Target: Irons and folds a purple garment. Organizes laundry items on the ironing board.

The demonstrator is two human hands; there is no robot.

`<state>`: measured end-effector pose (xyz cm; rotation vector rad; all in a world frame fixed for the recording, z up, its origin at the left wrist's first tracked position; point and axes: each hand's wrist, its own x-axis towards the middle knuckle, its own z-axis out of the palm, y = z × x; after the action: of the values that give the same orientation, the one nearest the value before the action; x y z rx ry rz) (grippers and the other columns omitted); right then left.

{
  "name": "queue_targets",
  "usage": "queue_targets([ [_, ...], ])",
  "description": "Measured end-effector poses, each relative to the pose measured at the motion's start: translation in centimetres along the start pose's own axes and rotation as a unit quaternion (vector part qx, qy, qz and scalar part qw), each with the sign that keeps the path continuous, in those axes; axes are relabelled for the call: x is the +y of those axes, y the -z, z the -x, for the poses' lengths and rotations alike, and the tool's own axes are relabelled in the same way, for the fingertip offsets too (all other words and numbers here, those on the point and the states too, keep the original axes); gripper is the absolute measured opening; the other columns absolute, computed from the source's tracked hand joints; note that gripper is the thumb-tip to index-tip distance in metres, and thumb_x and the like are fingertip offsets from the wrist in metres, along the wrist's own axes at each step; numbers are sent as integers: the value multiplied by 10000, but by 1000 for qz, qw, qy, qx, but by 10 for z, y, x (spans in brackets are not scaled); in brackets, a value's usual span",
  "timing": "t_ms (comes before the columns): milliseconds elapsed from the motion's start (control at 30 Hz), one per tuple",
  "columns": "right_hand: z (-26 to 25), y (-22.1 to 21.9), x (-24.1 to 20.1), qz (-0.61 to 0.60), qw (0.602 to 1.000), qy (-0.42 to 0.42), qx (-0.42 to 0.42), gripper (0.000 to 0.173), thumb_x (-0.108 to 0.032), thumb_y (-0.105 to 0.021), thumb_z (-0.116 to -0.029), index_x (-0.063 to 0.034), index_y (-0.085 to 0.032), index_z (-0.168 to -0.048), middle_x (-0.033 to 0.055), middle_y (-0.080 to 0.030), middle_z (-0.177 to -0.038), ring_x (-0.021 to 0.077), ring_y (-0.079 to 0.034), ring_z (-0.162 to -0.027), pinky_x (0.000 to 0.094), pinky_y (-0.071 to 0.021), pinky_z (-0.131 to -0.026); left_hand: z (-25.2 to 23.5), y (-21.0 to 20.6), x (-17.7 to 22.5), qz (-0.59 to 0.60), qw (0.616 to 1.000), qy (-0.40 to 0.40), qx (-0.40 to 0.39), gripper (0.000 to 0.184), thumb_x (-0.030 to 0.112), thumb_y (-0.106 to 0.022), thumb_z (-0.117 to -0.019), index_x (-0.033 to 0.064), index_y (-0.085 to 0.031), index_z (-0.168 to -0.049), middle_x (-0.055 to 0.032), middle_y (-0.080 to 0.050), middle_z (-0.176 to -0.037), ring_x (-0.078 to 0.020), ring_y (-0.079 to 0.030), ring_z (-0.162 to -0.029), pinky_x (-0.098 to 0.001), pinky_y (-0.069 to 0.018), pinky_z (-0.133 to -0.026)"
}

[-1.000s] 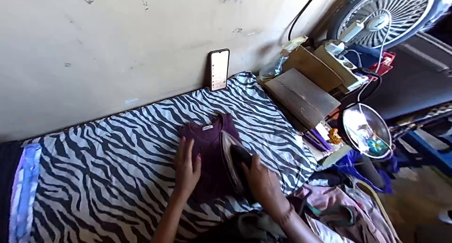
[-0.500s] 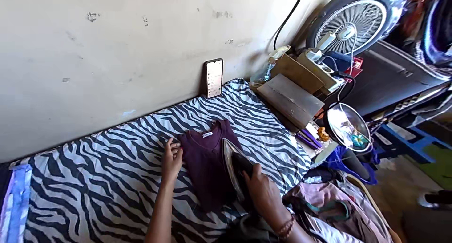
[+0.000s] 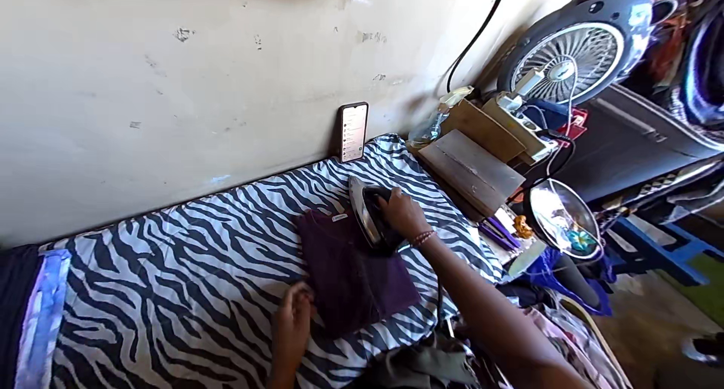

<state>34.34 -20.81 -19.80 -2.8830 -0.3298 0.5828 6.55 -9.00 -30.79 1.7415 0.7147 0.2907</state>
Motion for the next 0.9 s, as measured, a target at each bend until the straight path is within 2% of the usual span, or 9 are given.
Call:
queue_targets([
  [67,-16,4,8,6,1000,19,-1,564,-402,-420,-1105,70,-445,-1412,322,-625,-1267,466,-614,-1227,602,-482,-1012,29,0,6,-48,994,70,-65,283,102,-503,-1047,-78,-649,-1211,-185,-727,-955,-249,-729,-761,-425,-612,-737],
  [133,0,15,5,-8,998,60,-23,620,-422,-448,-1096,103,-422,-1425,341,-603,-1287,476,-592,-1243,604,-451,-1050,48,-1,6,-76,985,107,-115,297,143,-506,-1056,-70,-672,-1181,-183,-735,-925,-265,-728,-747,-448,-606,-754],
  [233,78,17,-20,39,992,112,-41,610,-452,-423,-1098,59,-411,-1431,306,-653,-1168,464,-657,-1114,598,-502,-958,62,-10,-3,-88,990,78,-77,288,190,-566,-1025,-41,-716,-1112,-169,-746,-875,-278,-735,-725,-480,-609,-734],
  [333,138,-18,-46,119,981,122,-94,575,-432,-397,-1106,34,-420,-1441,295,-674,-1139,475,-685,-1063,600,-541,-881,61,-14,2,-122,985,102,-70,301,246,-628,-999,-8,-728,-1125,-174,-742,-945,-309,-729,-804,-523,-584,-786],
  [400,138,-36,-68,141,975,102,-136,558,-420,-358,-1118,3,-385,-1480,281,-652,-1223,453,-665,-1137,580,-532,-928,57,-14,6,-141,981,106,-76,279,227,-636,-991,2,-730,-1127,-175,-744,-990,-317,-729,-851,-530,-575,-812],
  [500,114,-43,-102,128,979,112,-113,519,-366,-342,-1128,29,-400,-1459,277,-639,-1262,427,-648,-1187,551,-519,-969,56,-13,9,-153,977,117,-95,268,211,-612,-998,10,-722,-1137,-163,-740,-996,-315,-718,-901,-528,-553,-848],
  [667,86,-58,-135,28,988,143,-50,436,-318,-414,-1115,18,-406,-1392,291,-660,-1149,468,-679,-1074,602,-553,-848,63,-16,5,-167,982,68,-63,240,186,-615,-970,3,-726,-1077,-128,-725,-838,-276,-711,-772,-489,-566,-747],
  [800,112,-57,-129,29,986,134,-97,476,-303,-380,-1120,42,-368,-1448,283,-625,-1268,425,-653,-1173,562,-531,-958,68,-1,19,-170,976,95,-96,277,199,-569,-1024,-1,-712,-1153,-156,-739,-952,-297,-722,-882,-506,-558,-860],
  [900,176,-74,-90,40,986,89,-136,528,-340,-356,-1122,44,-372,-1484,284,-636,-1261,429,-674,-1132,554,-553,-922,88,18,14,-165,986,-9,19,238,157,-605,-990,-18,-748,-1066,-156,-747,-853,-302,-739,-771,-523,-593,-750],
])
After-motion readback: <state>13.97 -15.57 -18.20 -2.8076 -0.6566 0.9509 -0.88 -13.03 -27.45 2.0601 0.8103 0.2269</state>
